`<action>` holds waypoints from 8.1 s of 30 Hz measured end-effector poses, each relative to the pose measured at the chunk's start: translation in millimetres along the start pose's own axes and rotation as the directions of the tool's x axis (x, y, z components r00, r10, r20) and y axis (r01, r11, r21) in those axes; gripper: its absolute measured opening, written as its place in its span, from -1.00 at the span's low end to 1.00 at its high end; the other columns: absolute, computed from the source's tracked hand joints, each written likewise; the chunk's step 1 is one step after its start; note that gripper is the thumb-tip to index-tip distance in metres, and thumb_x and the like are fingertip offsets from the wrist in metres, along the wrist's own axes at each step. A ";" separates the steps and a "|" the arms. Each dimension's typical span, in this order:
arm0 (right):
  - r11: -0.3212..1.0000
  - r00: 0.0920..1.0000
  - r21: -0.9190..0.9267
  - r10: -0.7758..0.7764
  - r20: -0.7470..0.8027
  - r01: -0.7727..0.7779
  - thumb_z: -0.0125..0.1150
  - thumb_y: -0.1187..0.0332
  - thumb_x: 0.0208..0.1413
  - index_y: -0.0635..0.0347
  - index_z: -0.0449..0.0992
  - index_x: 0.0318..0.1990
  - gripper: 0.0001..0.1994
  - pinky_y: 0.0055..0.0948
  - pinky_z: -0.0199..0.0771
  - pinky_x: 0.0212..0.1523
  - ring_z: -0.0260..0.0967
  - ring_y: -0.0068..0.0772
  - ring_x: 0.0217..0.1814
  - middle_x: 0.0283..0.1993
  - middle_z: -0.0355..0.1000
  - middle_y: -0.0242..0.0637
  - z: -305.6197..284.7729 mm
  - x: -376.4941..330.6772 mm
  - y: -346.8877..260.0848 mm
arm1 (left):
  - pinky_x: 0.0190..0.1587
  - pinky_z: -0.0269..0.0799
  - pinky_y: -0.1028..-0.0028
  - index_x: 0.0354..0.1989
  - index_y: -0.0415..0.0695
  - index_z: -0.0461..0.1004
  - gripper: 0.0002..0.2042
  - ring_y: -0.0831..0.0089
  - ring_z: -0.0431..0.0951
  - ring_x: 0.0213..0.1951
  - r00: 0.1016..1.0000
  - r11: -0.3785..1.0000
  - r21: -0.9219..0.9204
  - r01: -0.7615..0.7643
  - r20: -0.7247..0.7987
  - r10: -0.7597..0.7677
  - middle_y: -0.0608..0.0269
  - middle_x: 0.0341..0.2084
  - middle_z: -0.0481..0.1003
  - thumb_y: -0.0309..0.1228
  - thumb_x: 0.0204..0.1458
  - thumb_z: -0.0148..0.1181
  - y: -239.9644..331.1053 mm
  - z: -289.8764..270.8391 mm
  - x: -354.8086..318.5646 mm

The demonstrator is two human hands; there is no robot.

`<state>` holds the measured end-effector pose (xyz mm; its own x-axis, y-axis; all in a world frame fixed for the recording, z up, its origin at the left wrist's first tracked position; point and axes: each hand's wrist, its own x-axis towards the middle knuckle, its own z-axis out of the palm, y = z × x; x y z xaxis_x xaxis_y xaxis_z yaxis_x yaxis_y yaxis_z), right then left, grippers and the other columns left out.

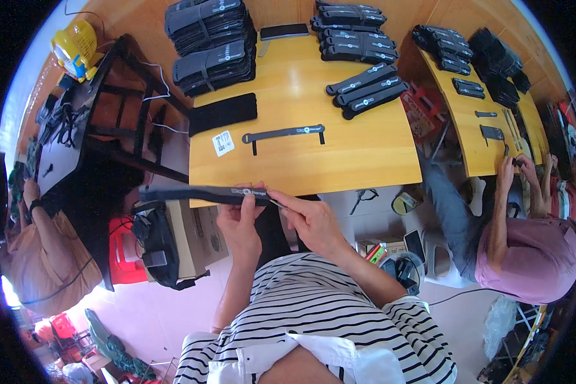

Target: Attaching hardware components and logos to black straps in an assembly line workshop.

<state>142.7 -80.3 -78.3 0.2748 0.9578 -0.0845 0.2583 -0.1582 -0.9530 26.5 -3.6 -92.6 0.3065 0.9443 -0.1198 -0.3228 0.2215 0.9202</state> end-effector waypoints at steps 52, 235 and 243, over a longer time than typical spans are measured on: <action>0.877 0.892 -0.167 -0.433 0.131 0.450 0.04 0.58 -0.11 0.10 0.43 -0.01 -0.58 -0.44 0.30 -0.49 0.30 -0.33 -0.55 -0.58 0.31 -0.29 -6.8 11.5 -10.1 | -0.29 0.57 0.46 -0.23 -0.32 0.37 -0.75 0.43 0.56 -0.38 0.826 0.836 -0.235 0.496 0.423 -0.372 0.17 -0.44 0.50 -0.33 0.11 0.01 19.7 -42.1 24.3; 0.846 0.825 -0.505 -0.403 -0.396 0.171 0.14 0.54 -0.07 0.35 0.46 -0.45 -0.95 -0.68 0.17 -0.54 0.26 -0.70 -0.52 -0.56 0.38 -0.39 -159.0 -2.3 -30.8 | -0.67 0.25 0.61 -0.16 -0.27 0.36 -0.77 0.62 0.30 -0.72 0.898 0.562 0.804 -0.192 -0.087 0.431 0.28 -0.68 0.37 -0.54 -0.02 0.08 -41.5 -108.1 88.5; 0.496 0.781 -0.704 -0.610 0.134 0.508 0.19 0.52 -0.19 0.17 0.51 -0.35 -0.83 -0.50 0.34 -0.60 0.37 -0.37 -0.55 -0.53 0.36 -0.32 -101.0 -1.3 -23.9 | -0.62 0.24 0.67 -0.17 -0.22 0.42 -0.66 0.63 0.37 -0.62 0.703 0.854 0.190 0.485 0.496 -0.510 0.28 -0.56 0.45 -0.18 0.13 -0.07 -2.0 7.9 31.3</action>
<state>229.7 -102.0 -26.0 -0.0668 0.8764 0.4769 0.9200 0.2391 -0.3106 43.8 23.6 -95.3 0.8243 0.4301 -0.3682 0.0430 0.6009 0.7982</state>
